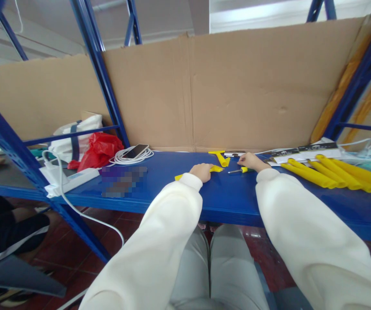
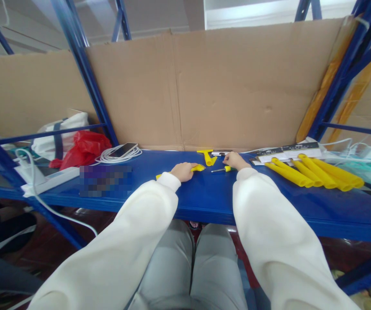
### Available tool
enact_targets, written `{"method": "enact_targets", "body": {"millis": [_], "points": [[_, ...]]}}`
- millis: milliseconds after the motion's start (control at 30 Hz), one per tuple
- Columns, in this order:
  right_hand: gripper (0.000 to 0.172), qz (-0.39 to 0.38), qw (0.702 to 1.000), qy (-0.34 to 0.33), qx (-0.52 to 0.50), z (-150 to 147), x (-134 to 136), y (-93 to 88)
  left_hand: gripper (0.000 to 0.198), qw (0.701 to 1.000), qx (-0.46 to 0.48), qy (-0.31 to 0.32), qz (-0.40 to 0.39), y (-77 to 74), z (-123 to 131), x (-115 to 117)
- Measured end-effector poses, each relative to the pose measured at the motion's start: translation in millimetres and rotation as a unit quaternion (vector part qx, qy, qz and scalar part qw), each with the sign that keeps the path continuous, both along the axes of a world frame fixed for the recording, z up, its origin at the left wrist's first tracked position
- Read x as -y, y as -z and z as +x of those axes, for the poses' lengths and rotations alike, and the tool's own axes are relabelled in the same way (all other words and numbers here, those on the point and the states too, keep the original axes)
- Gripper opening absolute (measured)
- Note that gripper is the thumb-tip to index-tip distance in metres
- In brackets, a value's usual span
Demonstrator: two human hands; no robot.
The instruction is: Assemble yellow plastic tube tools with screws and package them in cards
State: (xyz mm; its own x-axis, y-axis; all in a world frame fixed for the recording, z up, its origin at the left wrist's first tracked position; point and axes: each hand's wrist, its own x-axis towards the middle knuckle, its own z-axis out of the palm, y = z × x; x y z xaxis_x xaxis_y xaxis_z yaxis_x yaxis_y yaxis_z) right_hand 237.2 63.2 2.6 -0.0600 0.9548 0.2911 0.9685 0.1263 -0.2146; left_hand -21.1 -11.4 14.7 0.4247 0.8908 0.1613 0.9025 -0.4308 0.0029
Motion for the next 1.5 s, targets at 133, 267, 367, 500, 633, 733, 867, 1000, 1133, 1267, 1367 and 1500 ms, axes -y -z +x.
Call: {"method": "enact_targets", "body": {"millis": [133,267,367,500,633,733,867,1000,1133,1267,1367,1500], "points": [[0.013,0.003,1.0,0.002,-0.006,-2,2,-0.5,0.051,1.0,-0.007,0.001,-0.002,-0.4,0,0],[0.015,-0.011,1.0,0.007,-0.014,-4,3,-1.6,0.052,1.0,-0.007,0.002,-0.003,-0.6,0,0],[0.019,-0.013,1.0,-0.003,-0.021,-4,3,-1.9,0.052,1.0,-0.007,0.002,-0.005,-0.5,0,-1],[0.023,-0.01,0.999,-0.01,-0.032,-2,2,-0.3,0.051,1.0,-0.004,0.002,-0.002,-0.2,0,-1],[0.024,-0.015,0.997,-0.035,-0.07,1,0,2.5,0.052,1.0,-0.003,0.002,-0.005,0.1,0,-1],[0.019,-0.027,0.995,-0.051,-0.088,2,-2,3.6,0.052,1.0,-0.002,0.003,-0.007,-0.2,0,-1],[0.019,-0.03,0.996,-0.041,-0.071,0,-2,2.5,0.052,1.0,0.001,0.003,-0.011,-0.7,0,-1],[0.02,-0.027,0.999,-0.004,-0.04,-4,2,-0.6,0.052,1.0,0.012,-0.003,-0.01,-0.8,0,0],[0.022,-0.035,0.999,0.016,-0.031,-8,6,-3.3,0.052,1.0,0.016,0.0,-0.011,-0.8,0,0],[0.023,-0.027,0.999,0.027,-0.031,-10,10,-5.0,0.052,1.0,0.015,0.003,-0.01,-0.5,0,0],[0.021,-0.033,0.998,0.037,-0.032,-11,13,-6.8,0.052,1.0,0.014,0.0,-0.007,0.0,0,-1],[0.019,-0.05,0.997,0.058,-0.012,-13,17,-10.2,0.052,1.0,0.021,-0.006,-0.004,0.6,0,-1]]}}
